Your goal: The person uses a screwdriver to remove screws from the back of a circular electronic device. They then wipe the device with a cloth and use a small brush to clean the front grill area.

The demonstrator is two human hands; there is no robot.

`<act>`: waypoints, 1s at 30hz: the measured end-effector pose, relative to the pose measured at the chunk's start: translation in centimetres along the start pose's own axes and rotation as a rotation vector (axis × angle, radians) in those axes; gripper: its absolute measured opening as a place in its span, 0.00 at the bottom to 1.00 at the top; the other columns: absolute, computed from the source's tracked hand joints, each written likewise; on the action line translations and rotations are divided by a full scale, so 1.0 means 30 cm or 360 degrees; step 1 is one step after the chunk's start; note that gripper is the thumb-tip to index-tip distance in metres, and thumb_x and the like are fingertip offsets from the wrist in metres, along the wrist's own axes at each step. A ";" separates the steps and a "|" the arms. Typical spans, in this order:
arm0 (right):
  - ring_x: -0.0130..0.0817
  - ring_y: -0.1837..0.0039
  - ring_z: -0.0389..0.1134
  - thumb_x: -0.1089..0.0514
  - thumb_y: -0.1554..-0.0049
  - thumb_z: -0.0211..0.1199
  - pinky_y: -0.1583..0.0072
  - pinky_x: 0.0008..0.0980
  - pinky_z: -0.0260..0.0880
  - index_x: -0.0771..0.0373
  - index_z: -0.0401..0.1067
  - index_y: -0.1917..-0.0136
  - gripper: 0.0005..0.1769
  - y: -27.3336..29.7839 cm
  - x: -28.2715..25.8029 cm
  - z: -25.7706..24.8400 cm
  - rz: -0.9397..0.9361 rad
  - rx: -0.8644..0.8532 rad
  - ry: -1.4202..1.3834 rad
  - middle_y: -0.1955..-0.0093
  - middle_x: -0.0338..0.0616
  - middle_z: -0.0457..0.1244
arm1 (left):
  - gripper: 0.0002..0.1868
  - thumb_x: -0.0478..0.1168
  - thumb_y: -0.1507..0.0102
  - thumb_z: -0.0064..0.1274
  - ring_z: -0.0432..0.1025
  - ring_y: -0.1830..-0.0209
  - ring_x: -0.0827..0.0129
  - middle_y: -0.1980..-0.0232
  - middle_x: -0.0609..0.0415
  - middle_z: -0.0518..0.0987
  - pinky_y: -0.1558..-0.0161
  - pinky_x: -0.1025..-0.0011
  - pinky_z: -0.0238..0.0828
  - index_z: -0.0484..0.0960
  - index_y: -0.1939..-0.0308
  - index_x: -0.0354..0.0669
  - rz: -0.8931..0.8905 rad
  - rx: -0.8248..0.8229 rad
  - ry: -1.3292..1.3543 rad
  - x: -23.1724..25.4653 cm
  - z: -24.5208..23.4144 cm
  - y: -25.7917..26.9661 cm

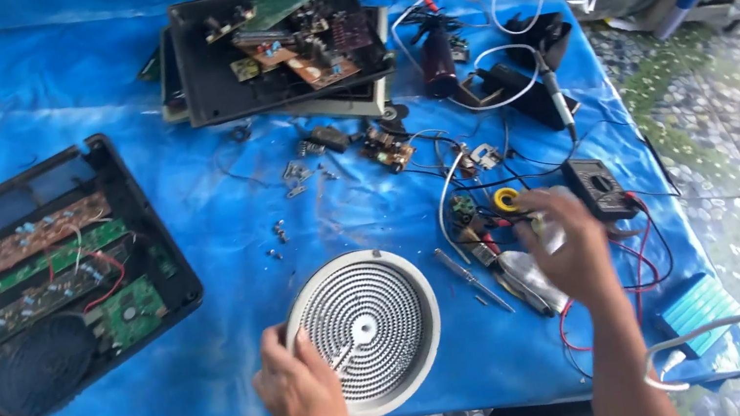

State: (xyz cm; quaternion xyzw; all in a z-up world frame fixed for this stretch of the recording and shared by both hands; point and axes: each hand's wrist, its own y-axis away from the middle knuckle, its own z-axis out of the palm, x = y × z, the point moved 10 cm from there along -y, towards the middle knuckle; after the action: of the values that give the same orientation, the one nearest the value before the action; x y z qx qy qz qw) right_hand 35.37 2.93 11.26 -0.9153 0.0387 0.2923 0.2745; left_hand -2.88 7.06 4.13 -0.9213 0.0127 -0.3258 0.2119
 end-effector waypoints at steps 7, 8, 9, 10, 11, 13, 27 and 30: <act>0.55 0.23 0.53 0.40 0.42 0.60 0.28 0.56 0.53 0.62 0.62 0.24 0.39 0.082 0.413 -0.042 0.0757 -0.0203 0.0532 0.25 0.56 0.58 | 0.31 0.42 0.29 0.41 0.80 0.70 0.48 0.54 0.38 0.84 0.76 0.54 0.76 0.57 0.23 0.32 -0.0148 -0.0179 0.0018 -0.004 -0.036 0.003; 0.54 0.26 0.55 0.40 0.43 0.64 0.29 0.53 0.54 0.59 0.72 0.35 0.30 0.083 0.431 -0.024 0.0546 -0.0145 0.0654 0.31 0.49 0.63 | 0.30 0.41 0.28 0.41 0.80 0.68 0.51 0.46 0.35 0.81 0.76 0.57 0.77 0.59 0.24 0.31 -0.0013 -0.0075 0.0030 0.027 -0.058 0.001; 0.53 0.29 0.58 0.39 0.44 0.68 0.30 0.51 0.54 0.56 0.82 0.45 0.23 0.089 0.447 -0.003 0.0332 -0.0086 0.0773 0.37 0.42 0.67 | 0.29 0.39 0.28 0.41 0.81 0.65 0.53 0.38 0.32 0.78 0.77 0.61 0.78 0.61 0.24 0.30 0.0121 0.0030 0.0041 0.058 -0.079 0.002; 0.53 0.29 0.58 0.39 0.44 0.68 0.30 0.51 0.54 0.56 0.82 0.45 0.23 0.081 0.423 -0.011 0.0333 -0.0089 0.0779 0.37 0.42 0.67 | 0.29 0.39 0.28 0.41 0.81 0.65 0.53 0.38 0.32 0.78 0.77 0.61 0.78 0.61 0.24 0.30 0.0118 0.0027 0.0045 0.063 -0.083 -0.006; 0.52 0.31 0.61 0.45 0.43 0.68 0.32 0.51 0.57 0.59 0.82 0.47 0.18 0.074 0.406 -0.033 0.0376 -0.0020 0.0715 0.39 0.44 0.69 | 0.27 0.39 0.27 0.42 0.80 0.64 0.51 0.40 0.33 0.79 0.75 0.60 0.78 0.63 0.25 0.32 0.0151 0.0103 0.0045 0.076 -0.103 -0.012; 0.51 0.33 0.65 0.50 0.41 0.68 0.33 0.52 0.60 0.63 0.82 0.49 0.14 0.067 0.358 -0.060 0.0420 0.0036 0.0642 0.42 0.45 0.71 | 0.25 0.39 0.27 0.43 0.79 0.63 0.49 0.43 0.34 0.80 0.73 0.59 0.79 0.65 0.26 0.33 0.0178 0.0176 0.0033 0.089 -0.133 -0.022; 0.54 0.22 0.61 0.47 0.33 0.49 0.32 0.47 0.65 0.64 0.64 0.38 0.20 -0.077 -0.398 0.079 -0.0299 -0.0055 -0.0560 0.22 0.60 0.57 | 0.18 0.47 0.25 0.41 0.78 0.69 0.59 0.54 0.49 0.81 0.73 0.62 0.73 0.75 0.41 0.39 0.0584 0.0553 -0.0013 0.222 -0.172 0.000; 0.54 0.32 0.66 0.55 0.35 0.53 0.33 0.49 0.67 0.65 0.60 0.36 0.18 -0.031 -0.694 0.203 -0.0625 -0.0383 -0.0869 0.33 0.58 0.61 | 0.20 0.51 0.29 0.45 0.74 0.74 0.58 0.63 0.47 0.79 0.73 0.61 0.71 0.78 0.48 0.38 0.0787 0.0416 0.0056 0.294 -0.160 0.035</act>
State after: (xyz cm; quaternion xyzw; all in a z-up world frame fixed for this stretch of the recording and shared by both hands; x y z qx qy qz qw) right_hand 15.25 5.04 19.14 -0.8192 -0.2476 0.4702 0.2158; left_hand 1.28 2.85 12.33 -0.8494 0.1987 -0.2790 0.4016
